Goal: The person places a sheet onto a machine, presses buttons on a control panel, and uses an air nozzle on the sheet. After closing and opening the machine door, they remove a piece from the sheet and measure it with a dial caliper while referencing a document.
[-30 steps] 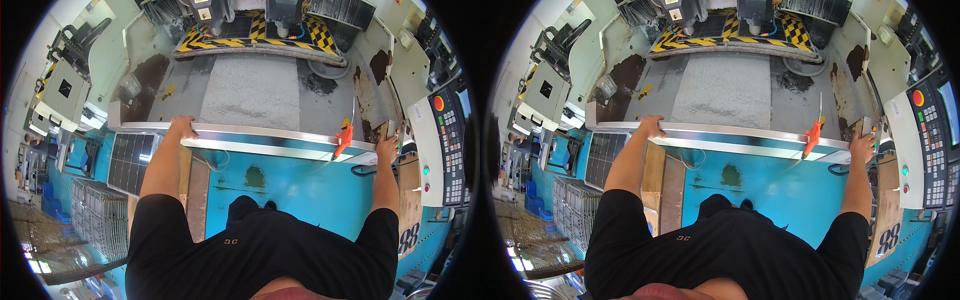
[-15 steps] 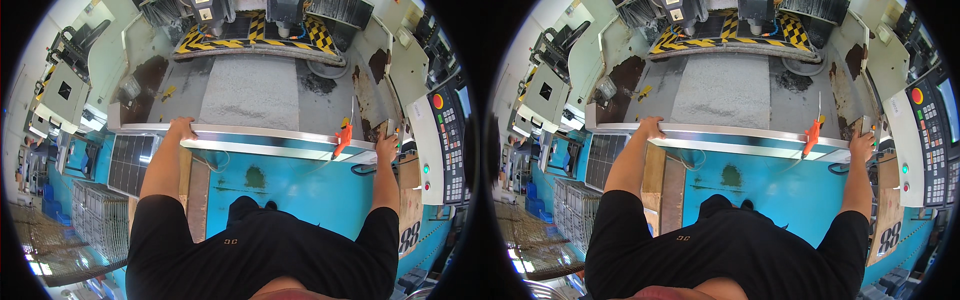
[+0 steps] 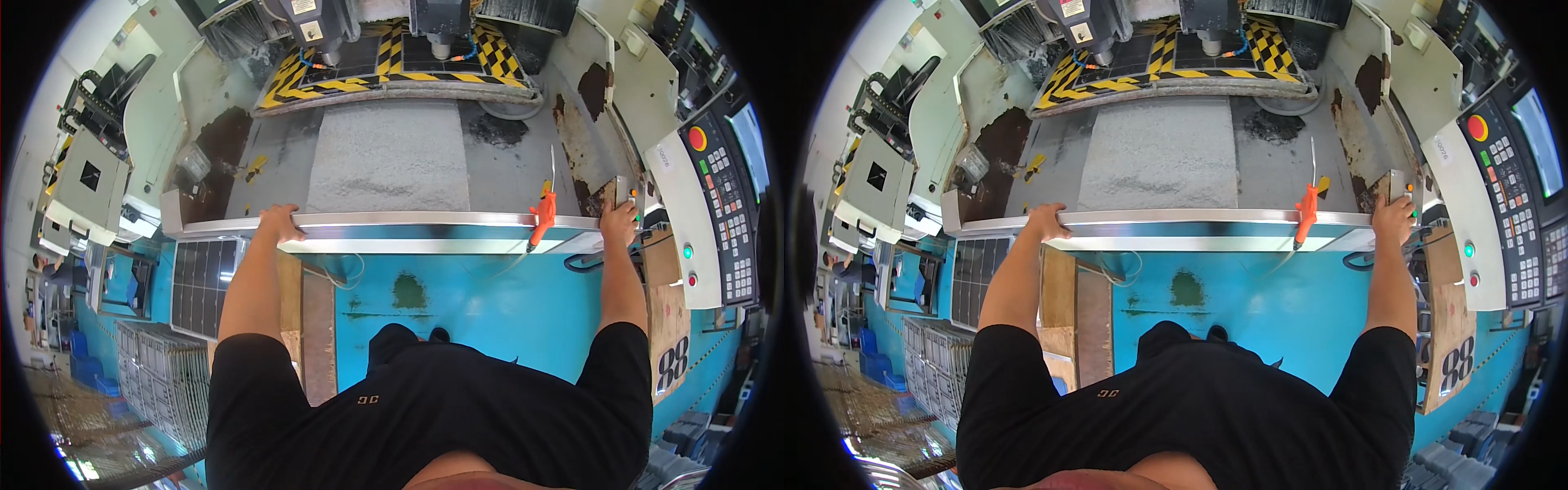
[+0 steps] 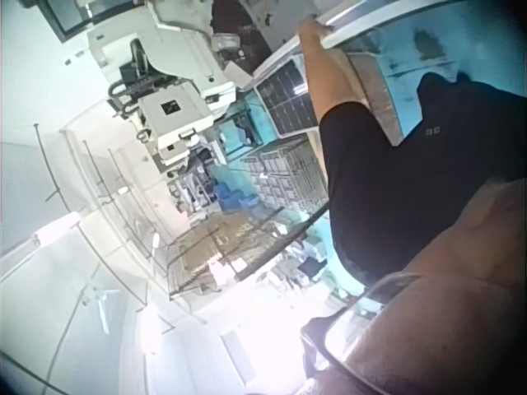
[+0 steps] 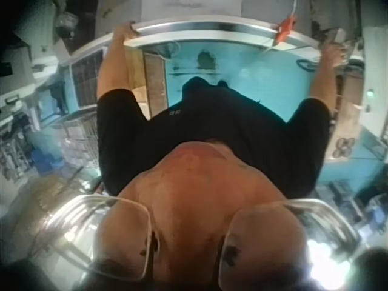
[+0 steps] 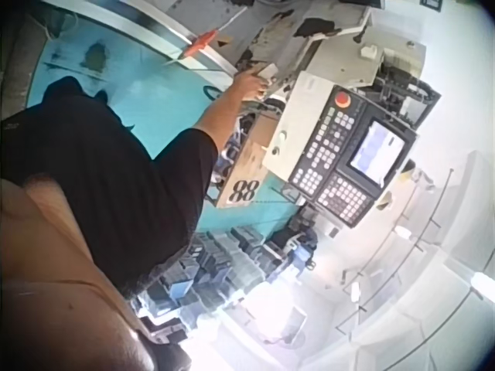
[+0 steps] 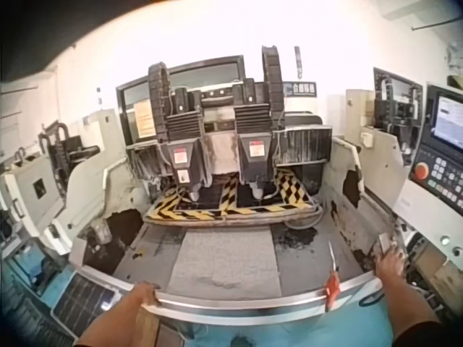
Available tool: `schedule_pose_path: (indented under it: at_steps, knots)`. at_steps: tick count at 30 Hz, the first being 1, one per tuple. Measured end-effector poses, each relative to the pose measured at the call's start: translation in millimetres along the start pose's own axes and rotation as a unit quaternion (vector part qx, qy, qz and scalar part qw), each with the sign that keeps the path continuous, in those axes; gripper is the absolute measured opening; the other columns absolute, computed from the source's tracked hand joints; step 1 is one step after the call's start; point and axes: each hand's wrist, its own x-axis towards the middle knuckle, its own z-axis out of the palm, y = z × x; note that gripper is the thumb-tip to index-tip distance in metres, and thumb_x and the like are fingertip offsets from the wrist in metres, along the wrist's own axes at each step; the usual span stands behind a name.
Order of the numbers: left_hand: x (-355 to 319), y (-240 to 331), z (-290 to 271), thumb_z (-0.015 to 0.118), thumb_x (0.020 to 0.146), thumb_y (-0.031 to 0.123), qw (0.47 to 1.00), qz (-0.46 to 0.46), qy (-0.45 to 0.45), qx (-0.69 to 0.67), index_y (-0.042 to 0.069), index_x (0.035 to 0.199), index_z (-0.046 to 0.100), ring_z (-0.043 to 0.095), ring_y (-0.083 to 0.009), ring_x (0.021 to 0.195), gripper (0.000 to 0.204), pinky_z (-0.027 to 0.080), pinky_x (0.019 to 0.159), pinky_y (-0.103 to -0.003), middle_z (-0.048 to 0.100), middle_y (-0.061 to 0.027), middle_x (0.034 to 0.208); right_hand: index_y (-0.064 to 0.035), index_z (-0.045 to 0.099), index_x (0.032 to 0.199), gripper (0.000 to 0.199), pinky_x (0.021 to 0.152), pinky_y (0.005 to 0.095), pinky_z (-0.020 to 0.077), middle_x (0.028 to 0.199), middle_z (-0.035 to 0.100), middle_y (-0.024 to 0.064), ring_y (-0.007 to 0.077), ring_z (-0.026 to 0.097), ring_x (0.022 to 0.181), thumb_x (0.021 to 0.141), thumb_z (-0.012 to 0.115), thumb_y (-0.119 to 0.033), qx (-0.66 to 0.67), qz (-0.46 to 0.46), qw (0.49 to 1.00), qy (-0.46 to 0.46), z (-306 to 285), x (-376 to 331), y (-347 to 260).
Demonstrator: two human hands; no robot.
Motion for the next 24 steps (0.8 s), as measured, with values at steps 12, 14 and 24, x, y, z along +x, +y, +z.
schedule_pose_path:
  at_steps: [12, 14, 24]
  knots:
    - [0.5, -0.9, 1.4, 0.091, 0.058, 0.042, 1.0, 0.002, 0.0, 0.009, 0.02, 0.14, 0.057, 0.051, -0.0304, 0.131, 0.092, 0.033, 0.11, -0.047, 0.064, -0.0131, 0.131, -0.0033, 0.037, 0.145, 0.075, 0.1, 0.0558, 0.0488, 0.147, 0.043, 0.0212, 0.0482, 0.05, 0.129, 0.095, 0.054, -0.056, -0.003, 0.004, 1.0, -0.004, 4.3, 1.6, 2.2]
    - [-0.9, 0.9, -0.4, 0.091, 0.058, 0.043, 1.0, 0.012, 0.004, -0.006, 0.02, 0.141, 0.057, 0.051, -0.0302, 0.131, 0.092, 0.033, 0.11, -0.047, 0.064, -0.013, 0.131, -0.0035, 0.037, 0.145, 0.075, 0.1, 0.0558, 0.0485, 0.147, 0.043, 0.021, 0.048, 0.049, 0.129, 0.095, 0.054, -0.057, 0.004, -0.003, 1.0, 0.02, 4.3, 1.8, 2.1]
    - [-0.7, -0.9, 0.9, 0.09, 0.055, 0.043, 1.0, 0.006, 0.005, -0.001, 0.019, 0.138, 0.059, 0.053, -0.0336, 0.129, 0.092, 0.031, 0.11, -0.052, 0.064, -0.0155, 0.129, -0.0043, 0.037, 0.145, 0.074, 0.101, 0.055, 0.048, 0.146, 0.043, 0.0199, 0.0468, 0.049, 0.129, 0.095, 0.054, -0.056, -0.009, 0.009, 1.0, -0.002, 3.2, 0.3, 1.6]
